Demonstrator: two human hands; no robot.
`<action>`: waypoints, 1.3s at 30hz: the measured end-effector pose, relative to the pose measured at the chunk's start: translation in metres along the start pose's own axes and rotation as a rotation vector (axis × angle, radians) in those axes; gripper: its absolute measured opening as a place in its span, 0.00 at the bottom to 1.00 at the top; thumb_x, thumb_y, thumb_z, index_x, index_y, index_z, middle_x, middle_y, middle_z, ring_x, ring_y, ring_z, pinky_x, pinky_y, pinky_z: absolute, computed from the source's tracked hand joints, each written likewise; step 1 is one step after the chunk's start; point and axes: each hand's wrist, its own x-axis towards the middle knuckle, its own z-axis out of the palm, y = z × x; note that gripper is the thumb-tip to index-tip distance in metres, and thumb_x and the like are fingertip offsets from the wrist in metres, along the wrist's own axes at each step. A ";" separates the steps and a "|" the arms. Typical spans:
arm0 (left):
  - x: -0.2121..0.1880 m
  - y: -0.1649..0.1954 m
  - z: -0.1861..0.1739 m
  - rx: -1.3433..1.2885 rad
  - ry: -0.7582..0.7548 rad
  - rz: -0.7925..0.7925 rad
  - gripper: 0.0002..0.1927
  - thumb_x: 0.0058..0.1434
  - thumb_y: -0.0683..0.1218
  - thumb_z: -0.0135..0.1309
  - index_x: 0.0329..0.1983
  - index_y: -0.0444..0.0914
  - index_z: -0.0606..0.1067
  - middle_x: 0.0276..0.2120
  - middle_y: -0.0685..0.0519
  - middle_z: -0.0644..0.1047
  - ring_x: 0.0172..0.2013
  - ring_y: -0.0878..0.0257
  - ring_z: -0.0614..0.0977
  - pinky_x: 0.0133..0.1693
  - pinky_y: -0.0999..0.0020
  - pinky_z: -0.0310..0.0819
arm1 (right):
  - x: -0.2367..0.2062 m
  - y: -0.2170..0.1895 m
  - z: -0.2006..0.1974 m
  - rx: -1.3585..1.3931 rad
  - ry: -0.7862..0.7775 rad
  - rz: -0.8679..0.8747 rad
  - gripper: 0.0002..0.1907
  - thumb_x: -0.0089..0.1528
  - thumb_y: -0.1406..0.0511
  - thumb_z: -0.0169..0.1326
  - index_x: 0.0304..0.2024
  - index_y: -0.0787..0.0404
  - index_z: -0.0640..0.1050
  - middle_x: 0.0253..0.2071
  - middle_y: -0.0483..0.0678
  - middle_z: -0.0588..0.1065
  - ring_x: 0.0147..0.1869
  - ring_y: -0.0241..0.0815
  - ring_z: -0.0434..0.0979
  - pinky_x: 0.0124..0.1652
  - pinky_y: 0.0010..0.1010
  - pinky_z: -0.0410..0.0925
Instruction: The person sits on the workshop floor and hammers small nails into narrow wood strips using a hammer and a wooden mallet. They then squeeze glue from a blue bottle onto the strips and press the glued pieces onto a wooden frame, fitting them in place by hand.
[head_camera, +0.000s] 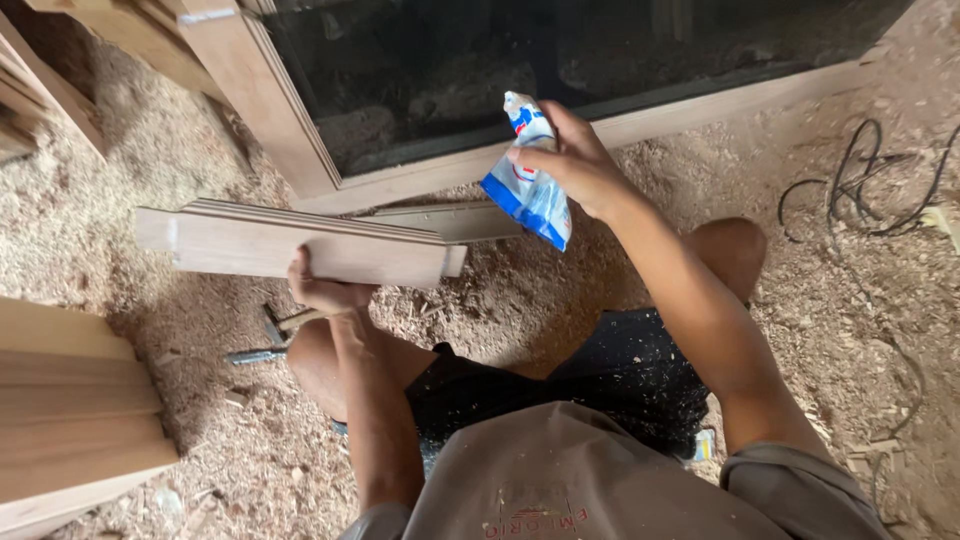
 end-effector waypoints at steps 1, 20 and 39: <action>0.002 -0.003 -0.002 0.032 0.020 0.045 0.28 0.55 0.58 0.57 0.52 0.34 0.74 0.43 0.44 0.75 0.48 0.47 0.78 0.50 0.46 0.75 | 0.011 0.014 -0.013 -0.112 0.023 0.024 0.22 0.61 0.68 0.63 0.56 0.61 0.73 0.40 0.40 0.74 0.43 0.29 0.75 0.42 0.25 0.72; -0.010 -0.166 0.037 0.500 0.179 -0.123 0.23 0.52 0.58 0.56 0.41 0.36 0.76 0.41 0.40 0.70 0.48 0.47 0.73 0.48 0.48 0.69 | 0.035 0.244 -0.134 -0.247 0.300 0.375 0.29 0.59 0.62 0.56 0.63 0.59 0.70 0.57 0.53 0.76 0.57 0.46 0.78 0.54 0.40 0.71; -0.047 -0.421 0.169 1.133 -0.024 0.124 0.19 0.71 0.48 0.54 0.60 0.35 0.67 0.49 0.49 0.77 0.50 0.59 0.78 0.51 0.64 0.74 | 0.111 0.119 -0.316 -0.414 -0.286 -1.150 0.07 0.62 0.69 0.65 0.42 0.61 0.81 0.45 0.47 0.77 0.55 0.44 0.77 0.57 0.43 0.71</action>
